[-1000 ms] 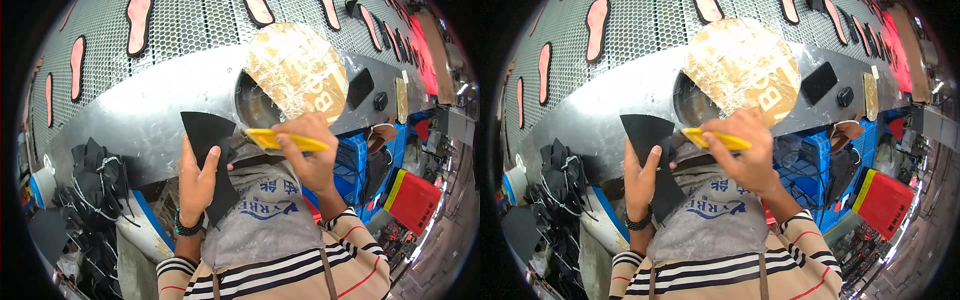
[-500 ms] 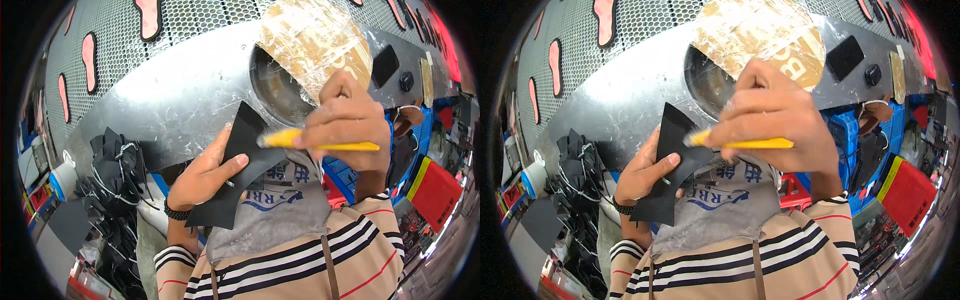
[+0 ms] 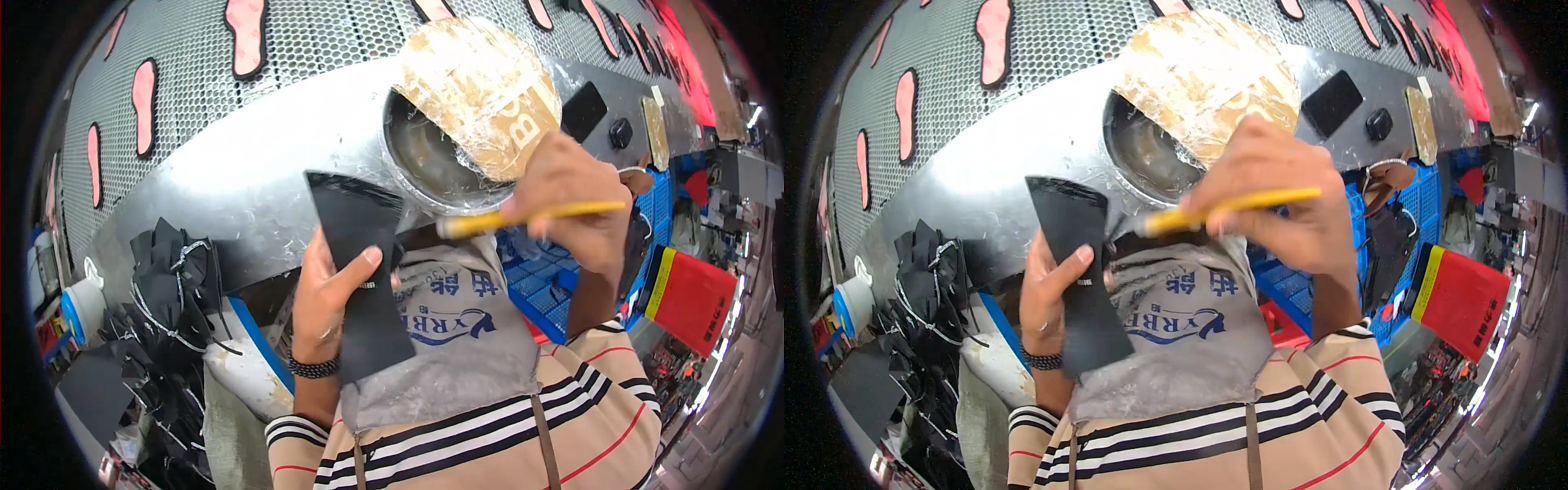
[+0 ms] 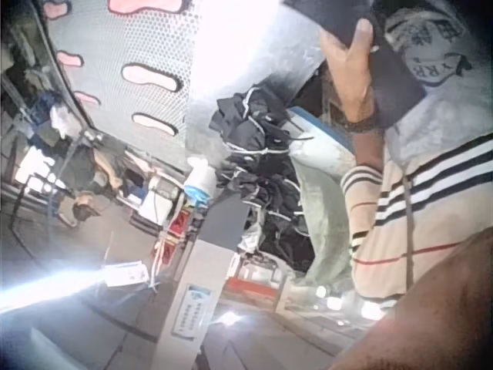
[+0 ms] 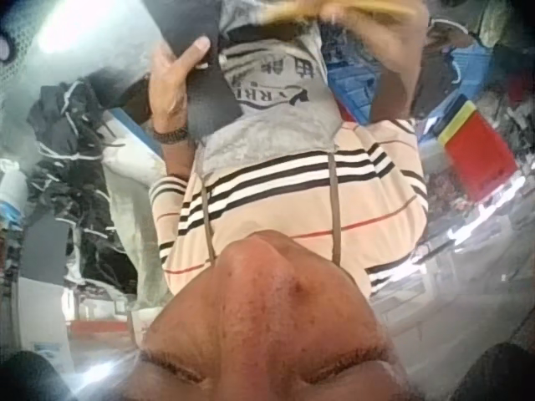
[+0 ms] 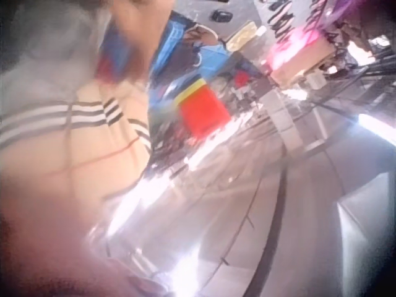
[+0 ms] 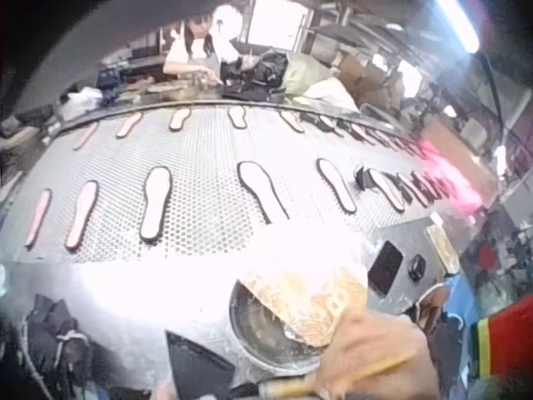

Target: The worker is applying glue to black shoe components using a brush and placing them onto a moving assembly line conveyor.

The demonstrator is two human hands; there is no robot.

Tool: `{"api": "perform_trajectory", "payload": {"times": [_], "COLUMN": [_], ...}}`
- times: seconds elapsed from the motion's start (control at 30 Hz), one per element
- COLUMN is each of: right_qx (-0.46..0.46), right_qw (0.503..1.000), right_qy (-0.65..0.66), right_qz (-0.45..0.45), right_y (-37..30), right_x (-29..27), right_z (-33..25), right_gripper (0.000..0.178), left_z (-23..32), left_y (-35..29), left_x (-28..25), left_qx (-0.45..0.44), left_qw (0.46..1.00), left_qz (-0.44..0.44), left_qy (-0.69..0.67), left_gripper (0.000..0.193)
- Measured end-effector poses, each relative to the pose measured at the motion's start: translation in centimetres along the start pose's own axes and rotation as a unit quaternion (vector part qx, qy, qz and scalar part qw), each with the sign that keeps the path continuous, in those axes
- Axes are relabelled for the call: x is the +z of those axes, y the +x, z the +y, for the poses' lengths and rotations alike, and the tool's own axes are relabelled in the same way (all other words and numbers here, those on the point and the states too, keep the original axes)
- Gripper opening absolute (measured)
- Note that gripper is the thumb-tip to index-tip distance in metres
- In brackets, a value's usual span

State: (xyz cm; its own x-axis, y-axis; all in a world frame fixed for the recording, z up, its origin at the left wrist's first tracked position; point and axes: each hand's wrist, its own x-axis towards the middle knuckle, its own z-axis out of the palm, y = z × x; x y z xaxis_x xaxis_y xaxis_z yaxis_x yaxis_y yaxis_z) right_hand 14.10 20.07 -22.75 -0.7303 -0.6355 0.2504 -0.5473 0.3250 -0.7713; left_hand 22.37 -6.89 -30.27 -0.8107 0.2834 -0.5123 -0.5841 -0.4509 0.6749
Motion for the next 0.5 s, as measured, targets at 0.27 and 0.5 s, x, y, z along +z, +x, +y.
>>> {"api": "perform_trajectory", "payload": {"times": [0.27, 0.5], "right_qx": [0.049, 0.076], "right_qw": [0.967, 0.970], "right_qy": [-0.183, -0.129], "right_qz": [0.168, 0.190], "right_y": [-2.1, -1.5], "right_x": [7.0, 6.5], "right_z": [3.5, 3.4], "right_gripper": [0.012, 0.010], "left_z": [-6.6, -5.1], "left_y": [-6.1, -5.8], "left_x": [-1.5, -0.2], "left_qx": [-0.166, 0.063], "left_qw": [0.943, 0.984], "left_qz": [-0.027, 0.167], "left_qy": [-0.288, -0.002], "left_gripper": [0.059, 0.062]}}
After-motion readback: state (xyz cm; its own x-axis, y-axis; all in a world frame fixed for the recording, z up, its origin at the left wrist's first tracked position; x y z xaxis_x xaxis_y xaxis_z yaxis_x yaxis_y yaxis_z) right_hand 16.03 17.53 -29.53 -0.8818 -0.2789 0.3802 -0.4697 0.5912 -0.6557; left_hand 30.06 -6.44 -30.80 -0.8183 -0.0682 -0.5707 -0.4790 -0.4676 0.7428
